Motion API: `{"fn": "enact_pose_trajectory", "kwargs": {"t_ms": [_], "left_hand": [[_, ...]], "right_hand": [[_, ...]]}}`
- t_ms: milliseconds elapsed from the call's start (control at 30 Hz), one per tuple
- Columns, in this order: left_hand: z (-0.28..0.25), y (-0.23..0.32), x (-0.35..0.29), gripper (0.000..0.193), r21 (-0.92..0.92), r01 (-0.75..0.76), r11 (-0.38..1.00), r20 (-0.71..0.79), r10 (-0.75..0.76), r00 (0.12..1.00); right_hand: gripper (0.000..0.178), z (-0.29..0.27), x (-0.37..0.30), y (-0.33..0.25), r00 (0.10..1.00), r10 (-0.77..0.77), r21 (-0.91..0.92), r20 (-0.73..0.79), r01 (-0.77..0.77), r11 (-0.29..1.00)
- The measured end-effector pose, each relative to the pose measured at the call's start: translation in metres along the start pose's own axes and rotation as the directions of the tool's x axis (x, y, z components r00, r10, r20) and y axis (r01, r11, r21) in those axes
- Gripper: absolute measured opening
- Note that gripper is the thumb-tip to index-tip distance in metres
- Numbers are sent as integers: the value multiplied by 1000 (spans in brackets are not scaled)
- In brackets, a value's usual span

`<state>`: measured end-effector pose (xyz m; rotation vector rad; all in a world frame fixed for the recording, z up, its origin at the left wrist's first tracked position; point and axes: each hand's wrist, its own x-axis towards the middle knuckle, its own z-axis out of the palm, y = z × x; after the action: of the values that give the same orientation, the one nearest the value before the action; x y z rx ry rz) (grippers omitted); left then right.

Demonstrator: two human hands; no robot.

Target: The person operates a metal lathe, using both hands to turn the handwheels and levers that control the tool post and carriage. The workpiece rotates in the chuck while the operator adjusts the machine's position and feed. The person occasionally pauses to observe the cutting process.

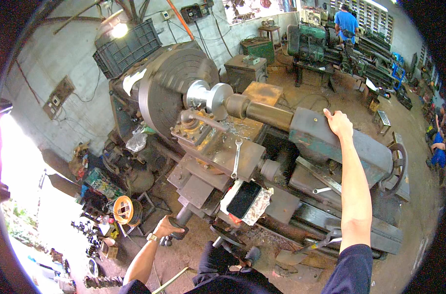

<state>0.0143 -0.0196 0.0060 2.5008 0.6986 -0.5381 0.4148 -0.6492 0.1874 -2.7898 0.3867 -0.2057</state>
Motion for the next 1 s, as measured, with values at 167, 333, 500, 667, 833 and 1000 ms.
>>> {"fn": "enact_pose_trajectory", "kwargs": {"t_ms": [167,333,500,667,833,1000], "left_hand": [[2,-2,-1,117,-22,-19,1000,2,19,1000],[3,-3,1,115,31,-7,999,-25,8,1000],[5,-3,1,116,42,-10,999,-29,12,1000],[1,3,-3,119,47,5,999,-20,-4,1000],[1,5,-6,116,60,5,998,-57,-2,998],[1,5,-8,115,77,-27,997,-93,35,995]], "right_hand": [[74,0,0,0,1000,5,14,12,-5,1000],[75,2,5,3,1000,15,8,24,-15,1000],[78,7,9,7,1000,-5,-5,3,5,1000],[80,8,9,9,1000,-3,3,-5,3,1000],[78,6,7,8,1000,1,-12,7,-1,1000],[76,7,7,8,1000,-2,2,-14,2,1000]]}}
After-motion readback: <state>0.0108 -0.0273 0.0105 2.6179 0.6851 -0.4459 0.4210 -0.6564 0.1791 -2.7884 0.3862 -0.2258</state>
